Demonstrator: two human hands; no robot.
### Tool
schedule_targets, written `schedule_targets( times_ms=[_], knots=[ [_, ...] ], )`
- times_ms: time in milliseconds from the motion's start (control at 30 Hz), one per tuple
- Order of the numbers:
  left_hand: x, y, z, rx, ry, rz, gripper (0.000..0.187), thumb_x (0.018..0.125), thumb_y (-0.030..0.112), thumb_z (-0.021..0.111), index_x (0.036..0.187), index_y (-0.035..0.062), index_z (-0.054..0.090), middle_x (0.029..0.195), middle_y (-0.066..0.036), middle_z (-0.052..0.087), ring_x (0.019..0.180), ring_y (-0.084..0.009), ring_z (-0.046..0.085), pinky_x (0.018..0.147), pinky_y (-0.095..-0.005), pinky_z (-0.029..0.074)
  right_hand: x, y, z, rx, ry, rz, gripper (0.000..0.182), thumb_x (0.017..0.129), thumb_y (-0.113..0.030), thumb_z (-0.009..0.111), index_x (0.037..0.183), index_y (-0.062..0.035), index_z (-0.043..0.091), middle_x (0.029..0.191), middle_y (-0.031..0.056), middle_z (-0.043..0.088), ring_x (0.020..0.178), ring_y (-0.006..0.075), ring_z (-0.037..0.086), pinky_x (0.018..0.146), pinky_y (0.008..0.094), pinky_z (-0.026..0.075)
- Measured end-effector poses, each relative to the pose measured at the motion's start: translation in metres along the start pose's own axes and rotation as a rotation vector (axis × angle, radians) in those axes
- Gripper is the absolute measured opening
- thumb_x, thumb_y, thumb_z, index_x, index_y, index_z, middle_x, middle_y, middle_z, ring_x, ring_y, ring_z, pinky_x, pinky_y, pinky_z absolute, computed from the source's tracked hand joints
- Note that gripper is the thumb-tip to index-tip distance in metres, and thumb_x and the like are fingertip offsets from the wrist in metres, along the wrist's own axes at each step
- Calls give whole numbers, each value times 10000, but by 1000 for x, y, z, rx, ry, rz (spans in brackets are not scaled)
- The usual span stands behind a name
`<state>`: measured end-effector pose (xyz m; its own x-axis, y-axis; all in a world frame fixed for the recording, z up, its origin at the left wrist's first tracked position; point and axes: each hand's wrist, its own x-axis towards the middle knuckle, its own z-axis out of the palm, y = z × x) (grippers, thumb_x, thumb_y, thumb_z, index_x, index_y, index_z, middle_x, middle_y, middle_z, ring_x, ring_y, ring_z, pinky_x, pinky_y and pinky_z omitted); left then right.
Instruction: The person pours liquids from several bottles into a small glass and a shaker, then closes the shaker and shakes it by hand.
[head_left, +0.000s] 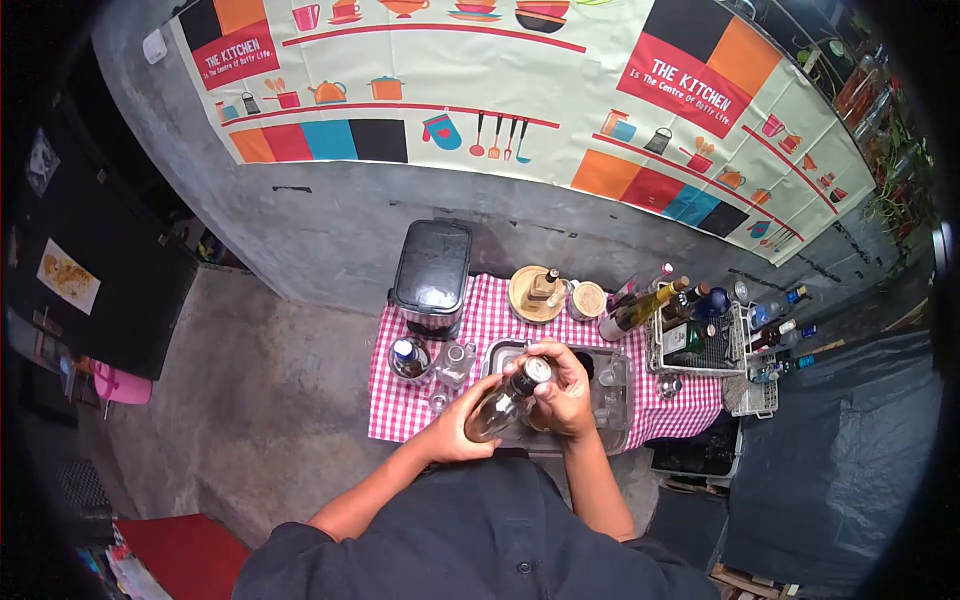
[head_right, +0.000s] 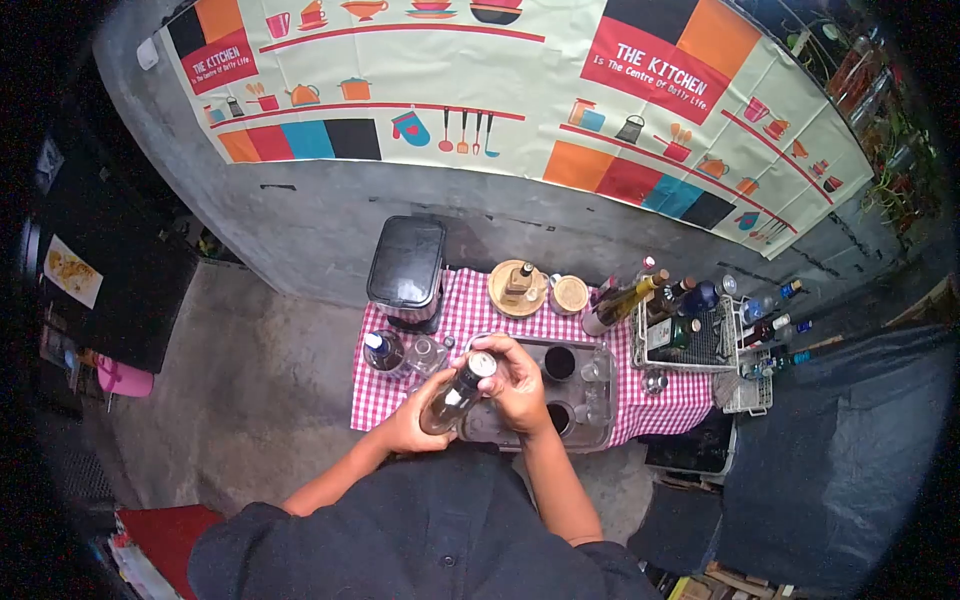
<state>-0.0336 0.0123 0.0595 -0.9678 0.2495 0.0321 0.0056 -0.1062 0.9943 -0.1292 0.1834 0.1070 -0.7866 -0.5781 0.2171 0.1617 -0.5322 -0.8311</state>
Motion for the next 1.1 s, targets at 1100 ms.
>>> schedule_targets(
  times_ms=[1100],
  knots=[
    [-75,-18,-121,23,-83,-54,1007,658,48,753,1493,-32,196,1445,-185,395,1357,-258,387,1114,-380,297,26,82,91,-26,-60,112,787,771,-102,777,1419,-14,340,1245,137,529,1252,245,500,1060,402,397]
  ],
)
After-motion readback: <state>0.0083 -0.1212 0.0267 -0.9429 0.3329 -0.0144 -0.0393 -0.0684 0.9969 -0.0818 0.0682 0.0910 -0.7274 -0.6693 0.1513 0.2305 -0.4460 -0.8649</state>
